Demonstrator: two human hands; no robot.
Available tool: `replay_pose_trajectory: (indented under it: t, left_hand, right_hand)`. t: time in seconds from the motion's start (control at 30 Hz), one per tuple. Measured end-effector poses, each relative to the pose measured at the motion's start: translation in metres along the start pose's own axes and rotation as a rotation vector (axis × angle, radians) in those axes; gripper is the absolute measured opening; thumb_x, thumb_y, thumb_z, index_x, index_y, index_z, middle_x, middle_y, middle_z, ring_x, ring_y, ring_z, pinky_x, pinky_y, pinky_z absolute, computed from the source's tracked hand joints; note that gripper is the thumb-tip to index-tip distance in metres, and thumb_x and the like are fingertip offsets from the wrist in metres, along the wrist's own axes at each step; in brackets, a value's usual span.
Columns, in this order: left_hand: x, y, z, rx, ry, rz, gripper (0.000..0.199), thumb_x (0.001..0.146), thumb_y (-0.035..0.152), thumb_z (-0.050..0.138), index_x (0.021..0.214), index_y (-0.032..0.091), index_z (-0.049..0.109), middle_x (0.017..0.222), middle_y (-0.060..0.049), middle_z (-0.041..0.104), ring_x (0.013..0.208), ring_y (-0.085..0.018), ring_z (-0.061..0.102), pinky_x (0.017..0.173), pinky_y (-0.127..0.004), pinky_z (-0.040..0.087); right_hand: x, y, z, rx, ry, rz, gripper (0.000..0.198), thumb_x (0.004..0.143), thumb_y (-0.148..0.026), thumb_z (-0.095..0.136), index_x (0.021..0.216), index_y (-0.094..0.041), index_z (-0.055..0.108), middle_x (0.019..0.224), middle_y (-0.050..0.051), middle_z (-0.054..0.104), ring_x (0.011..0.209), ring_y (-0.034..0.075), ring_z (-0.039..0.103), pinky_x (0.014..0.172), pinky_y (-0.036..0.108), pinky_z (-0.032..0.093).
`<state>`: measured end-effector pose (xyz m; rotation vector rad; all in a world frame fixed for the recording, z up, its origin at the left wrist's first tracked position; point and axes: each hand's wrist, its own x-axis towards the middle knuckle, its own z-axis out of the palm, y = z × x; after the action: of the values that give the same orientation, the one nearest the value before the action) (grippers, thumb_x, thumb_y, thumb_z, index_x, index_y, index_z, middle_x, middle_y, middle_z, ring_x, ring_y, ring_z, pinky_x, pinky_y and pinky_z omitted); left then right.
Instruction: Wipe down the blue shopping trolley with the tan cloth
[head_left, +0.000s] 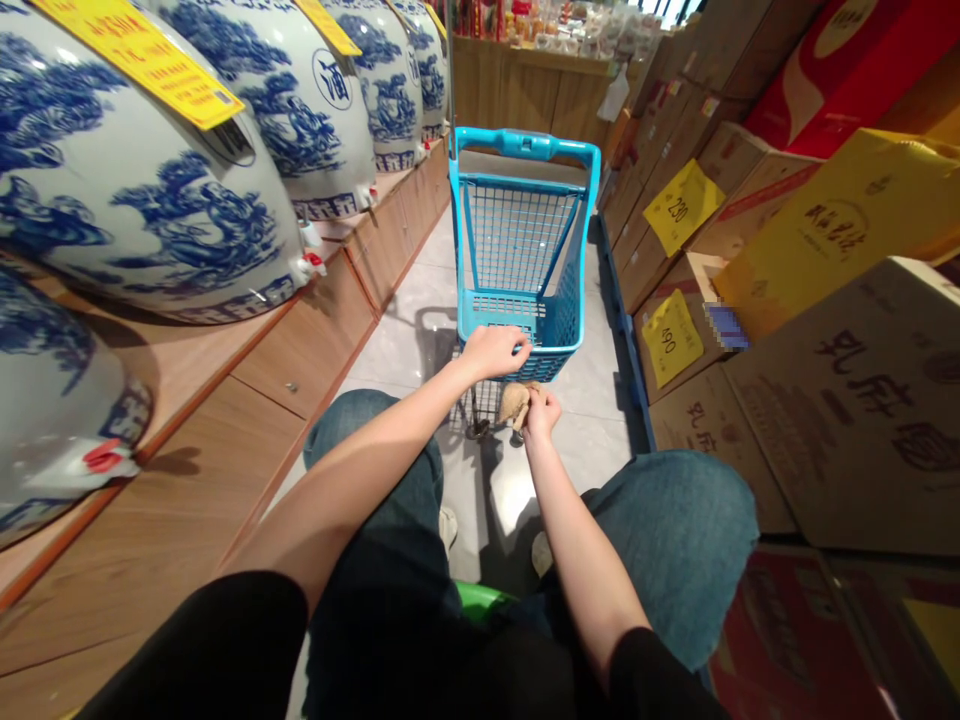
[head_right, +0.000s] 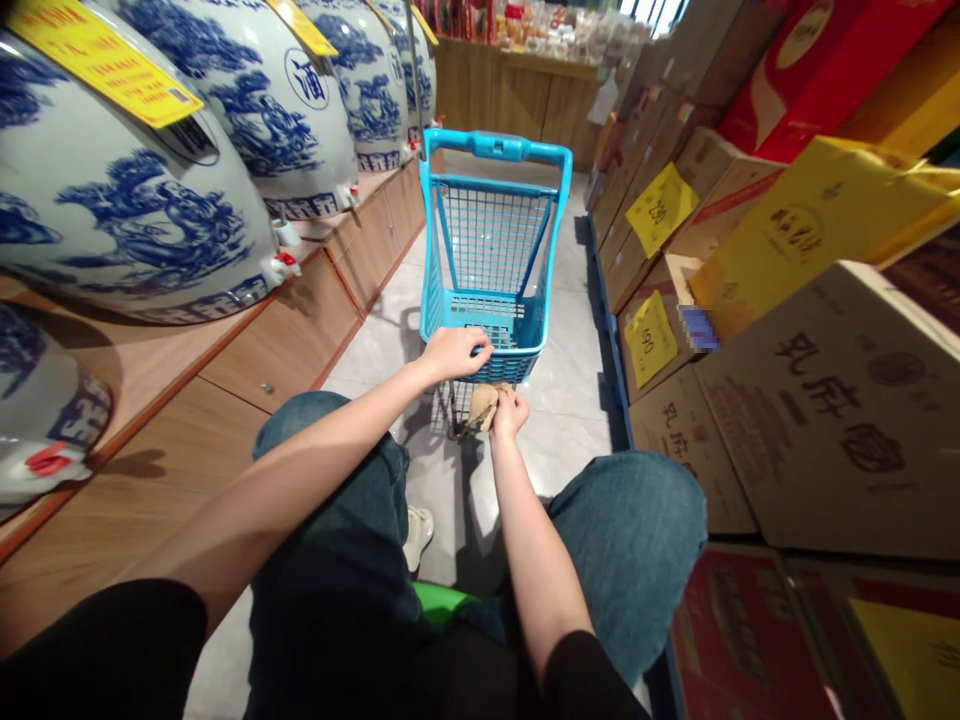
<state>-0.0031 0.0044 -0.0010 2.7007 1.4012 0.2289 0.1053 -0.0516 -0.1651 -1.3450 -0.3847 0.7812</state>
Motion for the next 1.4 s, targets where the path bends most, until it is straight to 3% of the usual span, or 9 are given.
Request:
replay_pose_trajectory:
  t: [0.1,0.33,0.63,0.83,1.13,1.27,1.4]
  left_hand:
    - [-0.002,0.001,-0.001,0.005,-0.009,0.0,0.041,0.107,0.041,0.042,0.106,0.024,0.08,0.118,-0.005,0.08,0.109,-0.028,0.075,0.074,-0.035,0.047]
    - [-0.004,0.0,0.001,-0.045,-0.003,0.004,0.038,0.106,0.039,0.045,0.106,0.024,0.08,0.118,-0.005,0.08,0.113,-0.026,0.073,0.077,-0.034,0.048]
    - [-0.002,0.0,-0.001,-0.014,0.003,0.009,0.038,0.107,0.04,0.045,0.109,0.024,0.08,0.119,-0.005,0.08,0.111,-0.027,0.074,0.076,-0.034,0.048]
    - [-0.004,0.0,-0.001,-0.013,-0.003,0.014,0.038,0.107,0.039,0.044,0.105,0.023,0.079,0.118,-0.005,0.081,0.11,-0.026,0.074,0.073,-0.034,0.046]
    - [-0.001,0.0,-0.001,-0.037,-0.001,-0.004,0.038,0.106,0.038,0.045,0.104,0.023,0.08,0.118,-0.005,0.081,0.112,-0.026,0.074,0.075,-0.033,0.047]
    - [-0.002,-0.001,-0.001,-0.01,-0.013,-0.009,0.038,0.106,0.038,0.045,0.101,0.024,0.079,0.116,-0.004,0.081,0.109,-0.026,0.075,0.075,-0.033,0.047]
    - [-0.004,-0.002,0.0,0.0,-0.013,-0.006,0.036,0.106,0.039,0.046,0.102,0.025,0.079,0.117,-0.004,0.081,0.109,-0.026,0.075,0.077,-0.033,0.048]
  right_hand:
    - [0.003,0.0,-0.004,0.009,0.018,0.022,0.029,0.066,-0.044,0.07,0.065,-0.024,0.049,0.06,-0.006,0.053,0.059,0.012,0.049,0.057,0.026,0.044]
    - [0.006,-0.03,-0.001,0.035,-0.047,-0.07,0.031,0.064,-0.044,0.076,0.072,-0.022,0.055,0.068,-0.005,0.059,0.067,0.012,0.054,0.064,0.026,0.05]
    - [-0.001,-0.04,-0.001,0.038,-0.03,-0.058,0.03,0.061,-0.042,0.076,0.068,-0.021,0.056,0.065,-0.005,0.057,0.063,0.012,0.05,0.062,0.027,0.046]
    - [-0.004,-0.068,0.0,-0.024,-0.051,-0.288,0.03,0.073,-0.045,0.078,0.08,-0.02,0.062,0.075,-0.002,0.064,0.072,0.016,0.056,0.072,0.03,0.052]
    - [0.0,-0.032,-0.003,-0.133,0.057,-0.259,0.02,0.072,-0.038,0.065,0.067,-0.025,0.051,0.064,-0.006,0.051,0.068,0.014,0.049,0.07,0.028,0.045]
    - [0.0,-0.05,-0.004,-0.107,0.053,-0.28,0.018,0.073,-0.038,0.066,0.071,-0.023,0.055,0.068,-0.006,0.054,0.069,0.014,0.05,0.071,0.029,0.044]
    - [0.001,-0.07,-0.007,-0.107,0.0,-0.478,0.018,0.079,-0.037,0.069,0.077,-0.022,0.06,0.08,-0.002,0.06,0.082,0.017,0.055,0.083,0.031,0.047]
